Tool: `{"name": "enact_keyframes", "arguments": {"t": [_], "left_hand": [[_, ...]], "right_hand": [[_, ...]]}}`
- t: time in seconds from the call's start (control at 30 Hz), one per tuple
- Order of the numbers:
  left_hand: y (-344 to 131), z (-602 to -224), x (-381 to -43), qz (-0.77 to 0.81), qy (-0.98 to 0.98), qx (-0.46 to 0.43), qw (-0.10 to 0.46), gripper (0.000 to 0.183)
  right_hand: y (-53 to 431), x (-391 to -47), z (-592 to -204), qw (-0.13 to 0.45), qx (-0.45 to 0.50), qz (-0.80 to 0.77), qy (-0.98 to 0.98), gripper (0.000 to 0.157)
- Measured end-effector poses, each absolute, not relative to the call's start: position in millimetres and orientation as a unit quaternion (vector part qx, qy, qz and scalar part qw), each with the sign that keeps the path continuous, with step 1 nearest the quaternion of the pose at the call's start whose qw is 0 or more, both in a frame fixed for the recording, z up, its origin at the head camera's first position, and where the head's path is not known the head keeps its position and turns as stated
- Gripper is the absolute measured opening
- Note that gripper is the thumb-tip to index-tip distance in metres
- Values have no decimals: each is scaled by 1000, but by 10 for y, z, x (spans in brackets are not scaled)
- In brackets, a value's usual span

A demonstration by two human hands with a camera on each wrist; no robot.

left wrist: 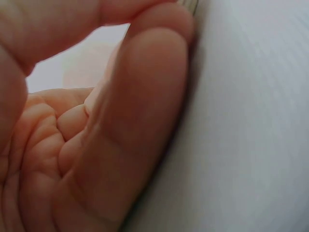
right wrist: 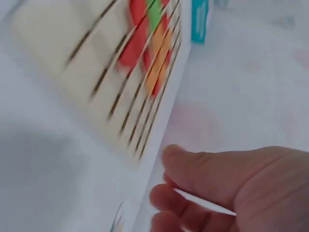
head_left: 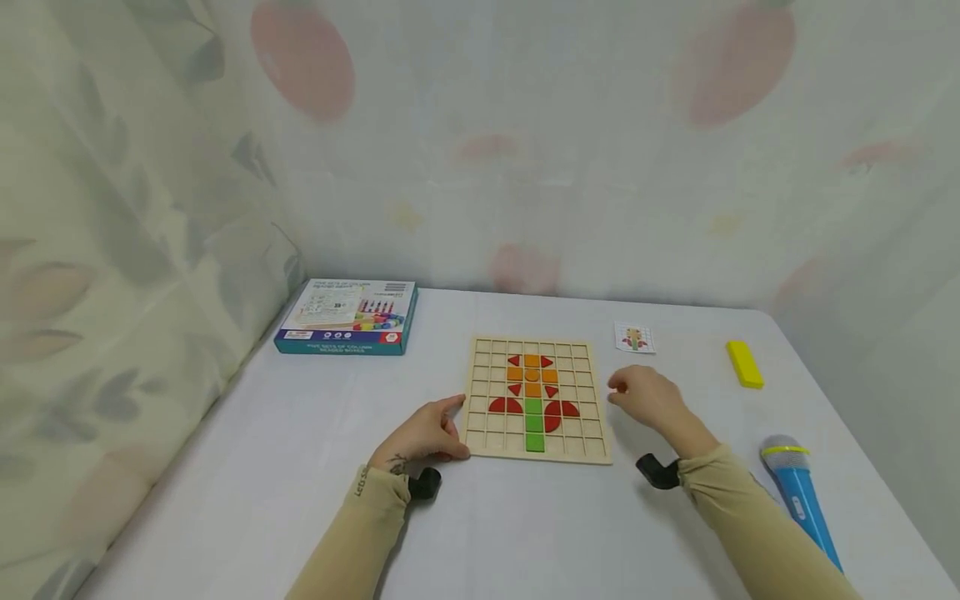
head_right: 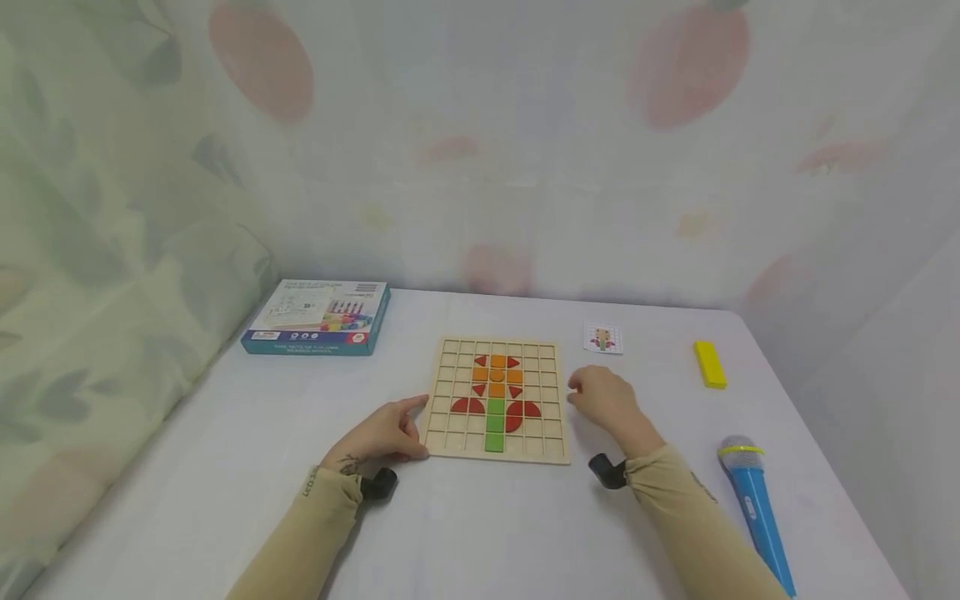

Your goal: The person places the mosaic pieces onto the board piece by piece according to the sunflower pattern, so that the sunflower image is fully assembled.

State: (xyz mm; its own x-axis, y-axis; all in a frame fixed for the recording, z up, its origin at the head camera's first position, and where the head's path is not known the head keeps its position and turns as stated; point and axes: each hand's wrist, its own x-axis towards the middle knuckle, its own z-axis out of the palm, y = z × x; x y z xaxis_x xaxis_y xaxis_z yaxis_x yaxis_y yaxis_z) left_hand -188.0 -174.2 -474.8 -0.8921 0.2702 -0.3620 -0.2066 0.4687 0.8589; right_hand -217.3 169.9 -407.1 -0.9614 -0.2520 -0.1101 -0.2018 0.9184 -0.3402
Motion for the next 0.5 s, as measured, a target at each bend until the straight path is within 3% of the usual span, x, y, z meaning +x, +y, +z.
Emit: {"name": "enact_keyframes", "arguments": {"t": [0.3, 0.5], "left_hand": [[-1780, -4745, -1881, 502, 834, 19, 228, 97], [-1767, -4735, -1865, 508, 830, 18, 231, 97]], "right_hand": [[2324, -1915, -4172, 166, -32, -124, 978, 32], [2415, -1794, -4275, 177, -13, -120, 977, 23]]}}
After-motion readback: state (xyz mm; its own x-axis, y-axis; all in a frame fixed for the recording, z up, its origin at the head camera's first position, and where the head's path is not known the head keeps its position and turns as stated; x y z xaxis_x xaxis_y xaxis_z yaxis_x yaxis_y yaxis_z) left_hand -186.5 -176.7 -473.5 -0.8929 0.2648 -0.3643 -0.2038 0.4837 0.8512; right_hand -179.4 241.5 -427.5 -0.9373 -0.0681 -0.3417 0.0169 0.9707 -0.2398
